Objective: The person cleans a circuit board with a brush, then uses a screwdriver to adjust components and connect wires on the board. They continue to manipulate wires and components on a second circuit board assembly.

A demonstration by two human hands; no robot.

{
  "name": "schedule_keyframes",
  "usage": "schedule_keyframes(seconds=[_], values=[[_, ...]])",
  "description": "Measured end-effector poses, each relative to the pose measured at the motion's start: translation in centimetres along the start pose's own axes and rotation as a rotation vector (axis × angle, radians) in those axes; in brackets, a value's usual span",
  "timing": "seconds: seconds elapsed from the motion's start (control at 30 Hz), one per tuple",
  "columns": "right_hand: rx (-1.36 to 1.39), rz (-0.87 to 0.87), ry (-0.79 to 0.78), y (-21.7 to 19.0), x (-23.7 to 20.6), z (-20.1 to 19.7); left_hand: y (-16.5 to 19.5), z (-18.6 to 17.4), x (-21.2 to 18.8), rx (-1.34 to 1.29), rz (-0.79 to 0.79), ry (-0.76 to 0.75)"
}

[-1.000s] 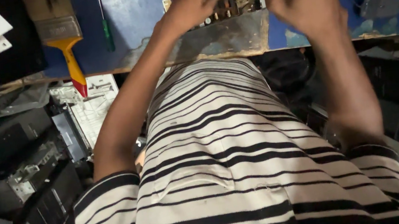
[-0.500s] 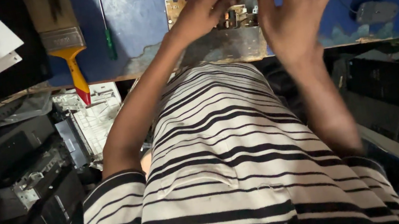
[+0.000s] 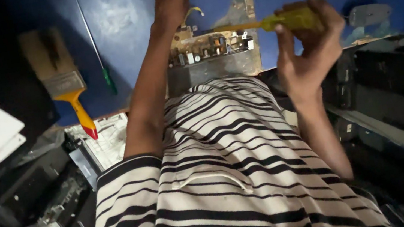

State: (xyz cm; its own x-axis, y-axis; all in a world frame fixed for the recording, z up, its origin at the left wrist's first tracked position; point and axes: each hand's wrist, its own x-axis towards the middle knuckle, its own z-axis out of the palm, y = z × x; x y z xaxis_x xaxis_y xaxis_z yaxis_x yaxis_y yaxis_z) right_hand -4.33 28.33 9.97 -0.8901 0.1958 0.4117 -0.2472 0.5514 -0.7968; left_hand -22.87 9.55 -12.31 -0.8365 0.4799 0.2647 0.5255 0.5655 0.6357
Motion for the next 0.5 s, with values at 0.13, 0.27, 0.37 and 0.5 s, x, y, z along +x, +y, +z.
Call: schedule_keyframes(seconds=[0.13, 0.27, 0.37, 0.5], values=[[-0.031, 0.023, 0.133, 1.5, -0.1, -2.2, -0.4, 0.9, 2.0, 0.079, 0.095, 0.091], [-0.035, 0.105, 0.285, 3.0, -1.4, -4.9, -0.6, 0.9, 2.9, 0.173, 0.111, 0.058], [0.048, 0.235, 0.361, 3.2, -3.5, -6.2, -0.8, 0.7, 3.0, 0.139, 0.314, 0.22], [0.015, 0.292, 0.458, 2.8, -5.8, -7.3, 0.0, 0.8, 3.3, 0.069, 0.122, 0.026]])
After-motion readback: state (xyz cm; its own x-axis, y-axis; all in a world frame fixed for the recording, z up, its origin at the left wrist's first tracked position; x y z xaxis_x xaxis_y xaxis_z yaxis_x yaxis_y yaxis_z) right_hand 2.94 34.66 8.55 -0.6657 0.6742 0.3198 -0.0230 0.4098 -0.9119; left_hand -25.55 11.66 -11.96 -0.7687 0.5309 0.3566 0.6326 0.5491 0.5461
